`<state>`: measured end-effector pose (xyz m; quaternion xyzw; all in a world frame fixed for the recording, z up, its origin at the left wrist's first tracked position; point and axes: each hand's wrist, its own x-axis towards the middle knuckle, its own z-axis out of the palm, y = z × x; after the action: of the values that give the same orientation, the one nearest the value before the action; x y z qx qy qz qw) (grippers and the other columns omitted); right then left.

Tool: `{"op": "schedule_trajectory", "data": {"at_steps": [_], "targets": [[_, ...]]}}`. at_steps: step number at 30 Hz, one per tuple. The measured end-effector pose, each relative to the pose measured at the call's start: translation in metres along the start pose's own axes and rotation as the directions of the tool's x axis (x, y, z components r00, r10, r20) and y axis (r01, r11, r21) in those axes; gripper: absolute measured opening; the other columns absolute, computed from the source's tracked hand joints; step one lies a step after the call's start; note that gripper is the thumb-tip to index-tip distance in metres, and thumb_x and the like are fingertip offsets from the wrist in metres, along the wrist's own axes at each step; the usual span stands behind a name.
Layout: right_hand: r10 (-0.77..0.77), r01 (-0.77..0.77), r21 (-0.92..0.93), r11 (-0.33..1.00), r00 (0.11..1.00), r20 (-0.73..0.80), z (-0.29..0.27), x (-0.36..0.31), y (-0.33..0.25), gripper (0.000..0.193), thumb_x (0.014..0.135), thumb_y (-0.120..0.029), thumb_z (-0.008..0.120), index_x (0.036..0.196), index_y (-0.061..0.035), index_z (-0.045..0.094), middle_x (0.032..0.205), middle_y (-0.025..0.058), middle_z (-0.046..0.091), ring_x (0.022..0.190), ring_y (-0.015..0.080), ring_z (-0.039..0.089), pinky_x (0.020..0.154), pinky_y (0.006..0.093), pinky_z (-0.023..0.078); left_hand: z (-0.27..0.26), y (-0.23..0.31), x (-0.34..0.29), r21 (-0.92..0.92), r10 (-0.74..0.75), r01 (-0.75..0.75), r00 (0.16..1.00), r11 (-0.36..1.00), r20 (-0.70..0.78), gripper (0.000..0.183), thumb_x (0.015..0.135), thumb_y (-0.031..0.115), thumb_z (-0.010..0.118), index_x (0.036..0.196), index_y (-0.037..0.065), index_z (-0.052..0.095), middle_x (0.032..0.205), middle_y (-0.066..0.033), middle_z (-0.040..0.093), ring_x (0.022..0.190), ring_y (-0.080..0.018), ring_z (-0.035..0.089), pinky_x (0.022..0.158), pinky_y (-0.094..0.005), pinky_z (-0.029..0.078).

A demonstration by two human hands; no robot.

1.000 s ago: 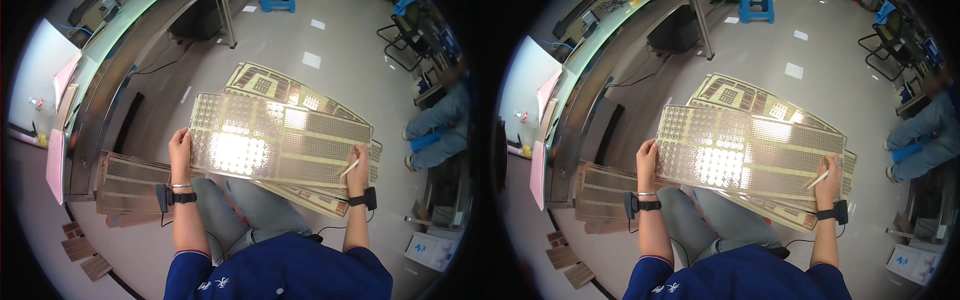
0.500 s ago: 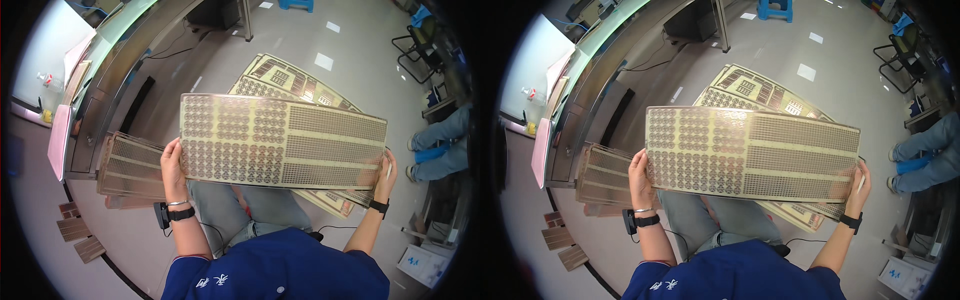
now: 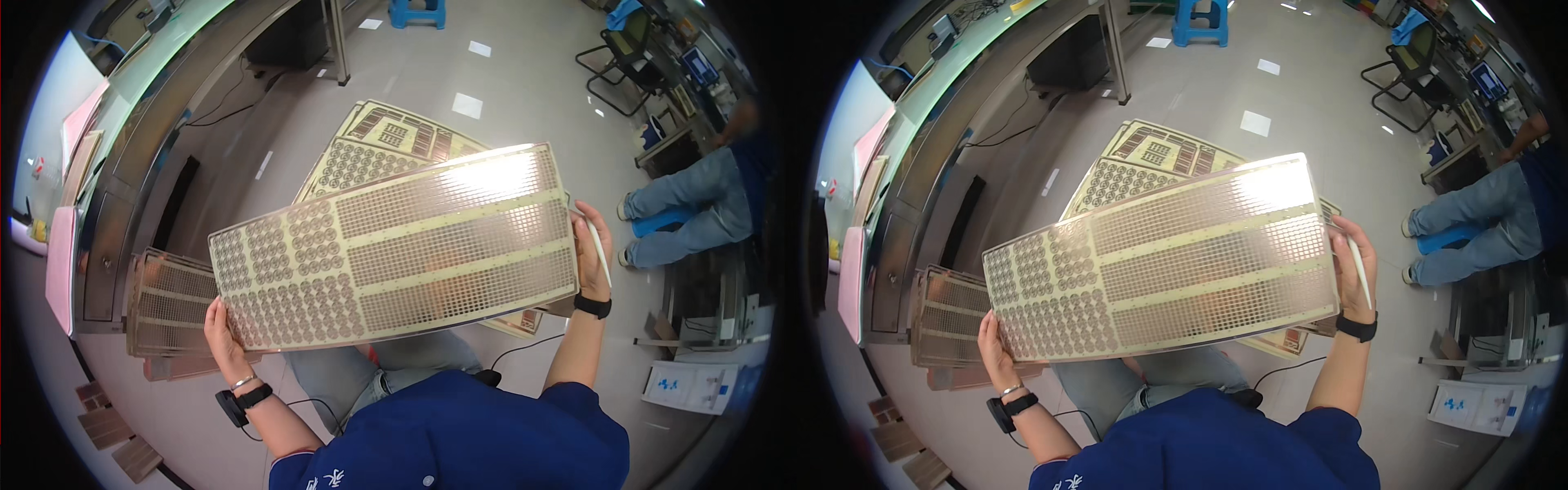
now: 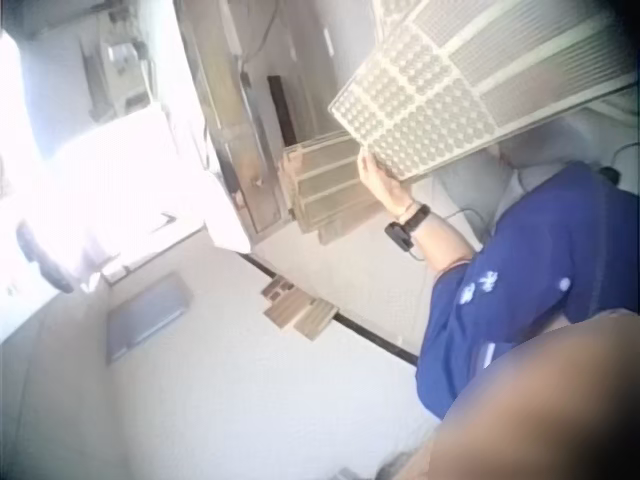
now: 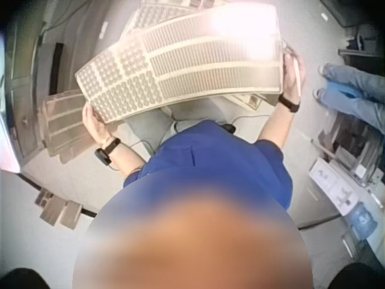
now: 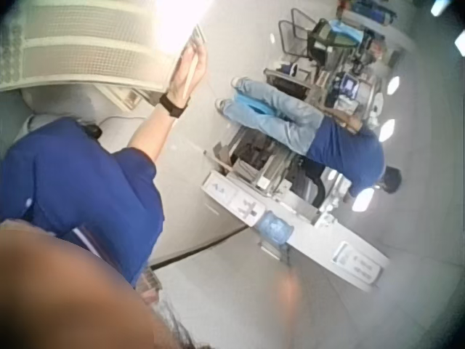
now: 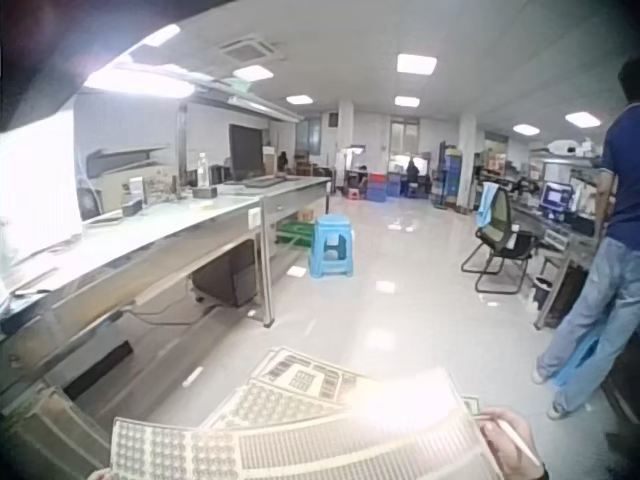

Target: Inspect and stack perforated metal sheets while sitting on the floor.

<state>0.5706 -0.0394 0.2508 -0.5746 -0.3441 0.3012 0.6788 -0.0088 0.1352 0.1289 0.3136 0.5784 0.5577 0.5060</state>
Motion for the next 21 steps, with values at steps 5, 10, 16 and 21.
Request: {"op": "schedule_trajectory", "data": {"at_steps": [5, 10, 16, 21], "targets": [[0.012, -0.010, 0.097, 0.995, 1.000, -0.027, 0.014, 0.004, 0.003, 0.028, 0.092, -0.011, 0.056, 0.118, 0.0000, 0.054, 0.106, 0.0134, 0.064, 0.093, 0.0145, 0.061, 0.078, 0.0252, 0.051, -0.022, -0.012, -0.002, -0.030, -0.023, 0.023, 1.000, 0.999, -0.015, 0.022, 0.091, 0.012, 0.058, 0.109, -0.001, 0.059, 0.103, -0.0082, 0.064, 0.091, -0.0146, 0.061, 0.080, -0.0262, 0.049], [-0.021, 0.022, 0.095, 0.995, 1.000, -0.010, 0.025, 0.008, 0.002, 0.027, 0.093, -0.011, 0.055, 0.117, -0.0001, 0.055, 0.106, 0.0135, 0.064, 0.095, 0.0159, 0.061, 0.083, 0.0271, 0.050, -0.028, -0.004, -0.005, -0.035, -0.035, 0.035, 0.999, 0.999, 0.007, 0.022, 0.092, 0.012, 0.058, 0.110, -0.001, 0.059, 0.104, -0.0079, 0.064, 0.092, -0.0142, 0.061, 0.081, -0.0261, 0.049], [-0.017, 0.015, 0.094, 0.995, 1.000, 0.020, 0.032, 0.011, 0.005, 0.029, 0.092, -0.012, 0.056, 0.119, -0.0002, 0.055, 0.106, 0.0127, 0.065, 0.095, 0.0155, 0.061, 0.083, 0.0270, 0.050, -0.030, 0.011, -0.013, -0.027, -0.026, 0.026, 0.999, 0.999, -0.020, 0.024, 0.092, 0.014, 0.057, 0.111, -0.001, 0.058, 0.106, -0.0084, 0.063, 0.095, -0.0142, 0.060, 0.083, -0.0266, 0.049], [0.061, -0.061, -0.016, 0.998, 0.998, 0.005, 0.028, 0.012, 0.001, 0.033, 0.090, -0.017, 0.062, 0.118, -0.0024, 0.055, 0.108, 0.0073, 0.062, 0.099, 0.0133, 0.058, 0.087, 0.0261, 0.047, -0.024, 0.030, -0.028, -0.126, 0.118, -0.117, 0.993, 0.985, -0.005, 0.025, 0.095, 0.016, 0.053, 0.113, -0.002, 0.056, 0.111, -0.0079, 0.062, 0.100, -0.0146, 0.058, 0.088, -0.0288, 0.047]]}}
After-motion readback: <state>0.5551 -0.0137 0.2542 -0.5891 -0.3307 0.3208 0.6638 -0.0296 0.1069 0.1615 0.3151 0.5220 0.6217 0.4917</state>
